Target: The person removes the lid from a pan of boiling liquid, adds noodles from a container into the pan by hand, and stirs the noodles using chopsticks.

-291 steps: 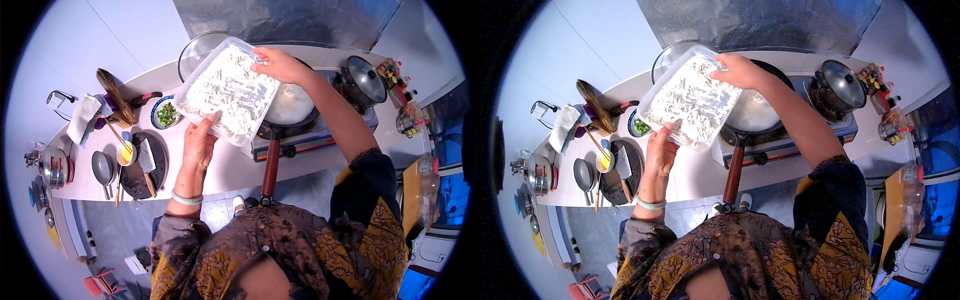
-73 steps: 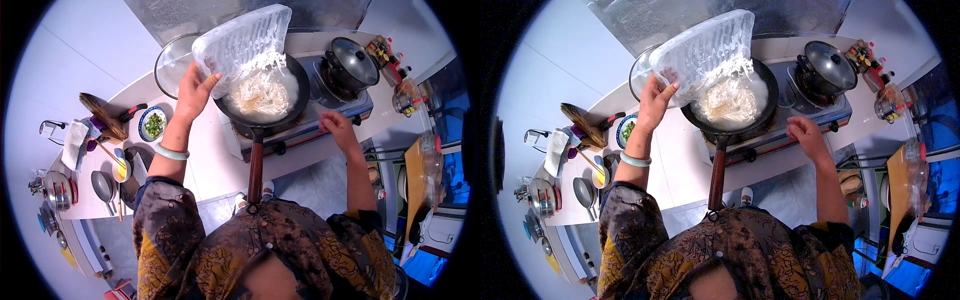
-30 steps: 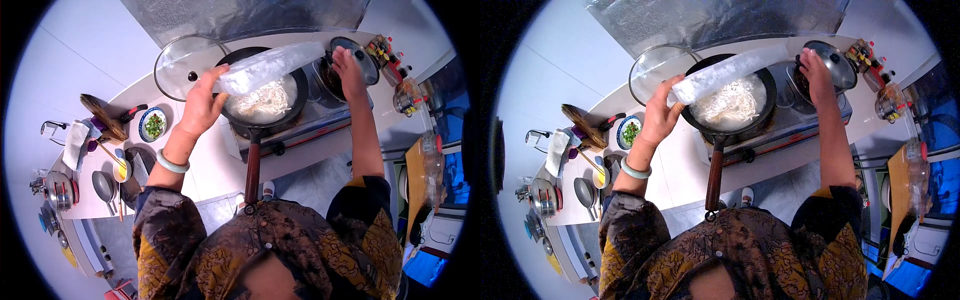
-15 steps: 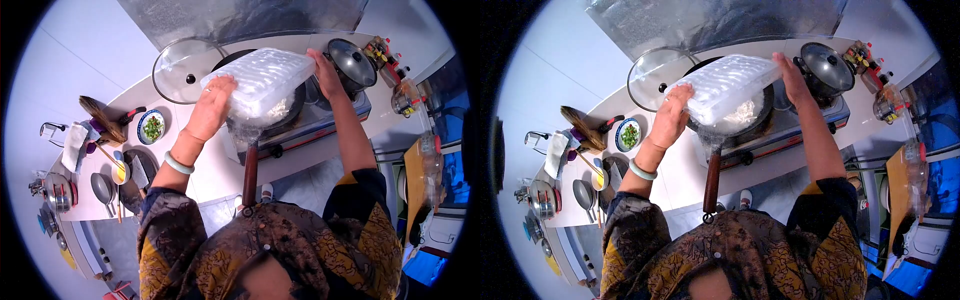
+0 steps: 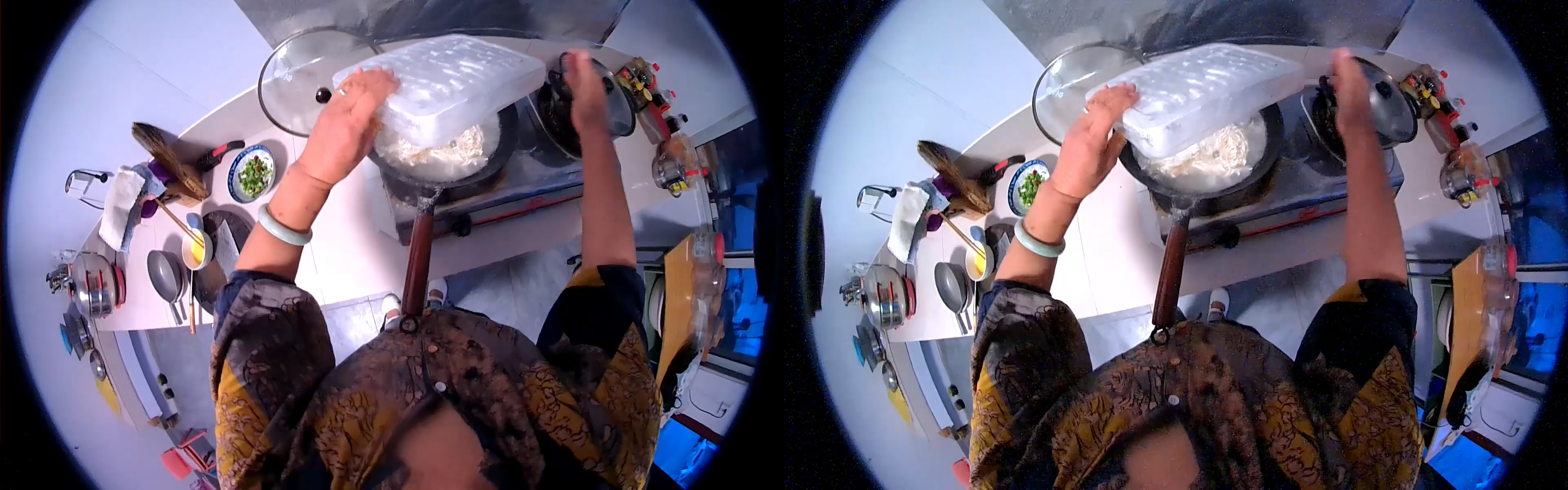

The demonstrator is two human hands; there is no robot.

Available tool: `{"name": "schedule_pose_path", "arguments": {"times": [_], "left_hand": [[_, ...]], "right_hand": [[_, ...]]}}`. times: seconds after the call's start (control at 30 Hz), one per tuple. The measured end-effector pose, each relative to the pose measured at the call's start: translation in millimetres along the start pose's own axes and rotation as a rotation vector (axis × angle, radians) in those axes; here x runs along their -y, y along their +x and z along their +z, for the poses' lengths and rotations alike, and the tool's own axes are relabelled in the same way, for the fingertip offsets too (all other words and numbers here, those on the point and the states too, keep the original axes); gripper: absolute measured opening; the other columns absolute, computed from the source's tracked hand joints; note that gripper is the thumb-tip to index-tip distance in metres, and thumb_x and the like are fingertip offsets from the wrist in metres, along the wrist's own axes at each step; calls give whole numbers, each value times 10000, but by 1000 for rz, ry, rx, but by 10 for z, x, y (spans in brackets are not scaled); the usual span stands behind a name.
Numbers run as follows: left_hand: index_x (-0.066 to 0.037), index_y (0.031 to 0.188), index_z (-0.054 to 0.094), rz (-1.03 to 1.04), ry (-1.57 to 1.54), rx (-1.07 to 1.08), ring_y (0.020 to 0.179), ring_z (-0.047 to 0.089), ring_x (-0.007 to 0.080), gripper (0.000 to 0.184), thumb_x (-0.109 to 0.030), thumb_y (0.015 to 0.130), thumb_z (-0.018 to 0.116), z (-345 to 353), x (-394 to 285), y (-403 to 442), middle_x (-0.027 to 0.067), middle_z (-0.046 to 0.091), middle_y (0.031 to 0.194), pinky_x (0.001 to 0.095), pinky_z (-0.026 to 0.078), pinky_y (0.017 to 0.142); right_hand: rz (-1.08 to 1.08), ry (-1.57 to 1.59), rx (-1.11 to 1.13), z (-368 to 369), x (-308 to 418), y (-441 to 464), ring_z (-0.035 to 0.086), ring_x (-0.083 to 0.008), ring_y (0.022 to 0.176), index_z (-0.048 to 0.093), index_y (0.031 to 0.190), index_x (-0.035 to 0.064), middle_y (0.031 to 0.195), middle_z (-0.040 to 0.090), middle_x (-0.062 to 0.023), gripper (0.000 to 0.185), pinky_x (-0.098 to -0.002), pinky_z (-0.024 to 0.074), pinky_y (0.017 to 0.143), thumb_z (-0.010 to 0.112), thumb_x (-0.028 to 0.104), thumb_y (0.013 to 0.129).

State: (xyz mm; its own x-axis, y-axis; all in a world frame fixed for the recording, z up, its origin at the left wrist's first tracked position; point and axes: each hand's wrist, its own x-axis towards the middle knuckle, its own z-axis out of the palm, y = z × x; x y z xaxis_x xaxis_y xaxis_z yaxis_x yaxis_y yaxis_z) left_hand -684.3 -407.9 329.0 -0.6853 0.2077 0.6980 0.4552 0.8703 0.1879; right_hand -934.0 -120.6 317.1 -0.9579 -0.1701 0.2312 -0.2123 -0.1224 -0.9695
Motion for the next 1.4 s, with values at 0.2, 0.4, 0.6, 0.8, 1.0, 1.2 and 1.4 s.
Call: {"name": "schedule_pose_path", "arguments": {"times": [0.2,0.4,0.6,0.8,1.0,1.2,1.4], "left_hand": [[-38,1122,501,-18,-53,-48,1072,505,349,523,108,621,542,39,-10,-26,148,551,1111,397,393,965],[-41,1139,479,-20,-28,2,1085,500,337,544,97,620,568,118,6,-92,134,548,1121,401,393,970],[-54,1146,478,-125,-53,-12,1056,510,335,525,71,649,590,159,15,-123,136,545,1124,400,415,933],[-19,1168,477,-589,-460,-299,928,572,181,424,-76,791,662,216,210,-287,113,602,1031,262,440,815],[-10,1128,493,-870,-1328,-552,1031,543,204,294,-72,857,588,26,251,-326,101,573,1090,344,414,937],[-25,1123,516,-908,-1513,-506,1043,548,223,271,-94,867,572,-21,153,-409,103,586,1090,375,419,947],[-5,1162,496,-903,-1525,-515,1080,527,222,348,-155,862,592,4,31,-464,112,569,1138,372,400,967]], "right_hand": [[-129,-143,406,80,-69,-115,470,-171,1081,556,1131,18,1086,558,-94,467,-319,332,939,484,411,889],[108,-113,195,138,-66,-112,470,-170,1122,478,1238,29,1189,506,-77,478,-292,313,992,424,396,937],[101,-80,233,66,-53,-291,469,-188,1132,467,1243,18,1210,495,-91,478,-315,311,1008,425,384,939],[-23,37,167,-216,59,-548,462,-220,1166,453,1240,-16,1221,497,-113,451,-333,311,1016,401,329,955],[-16,-23,128,-313,125,-865,507,-199,1107,505,1189,-20,1163,542,-109,463,-323,367,981,463,361,930],[-121,-98,265,-48,266,-1092,521,-151,1051,522,1175,10,1119,558,-83,301,-288,390,941,507,164,917],[-274,-217,445,502,508,-1229,533,-138,1033,506,1178,16,1104,563,-70,280,-269,401,919,483,37,900]]}}
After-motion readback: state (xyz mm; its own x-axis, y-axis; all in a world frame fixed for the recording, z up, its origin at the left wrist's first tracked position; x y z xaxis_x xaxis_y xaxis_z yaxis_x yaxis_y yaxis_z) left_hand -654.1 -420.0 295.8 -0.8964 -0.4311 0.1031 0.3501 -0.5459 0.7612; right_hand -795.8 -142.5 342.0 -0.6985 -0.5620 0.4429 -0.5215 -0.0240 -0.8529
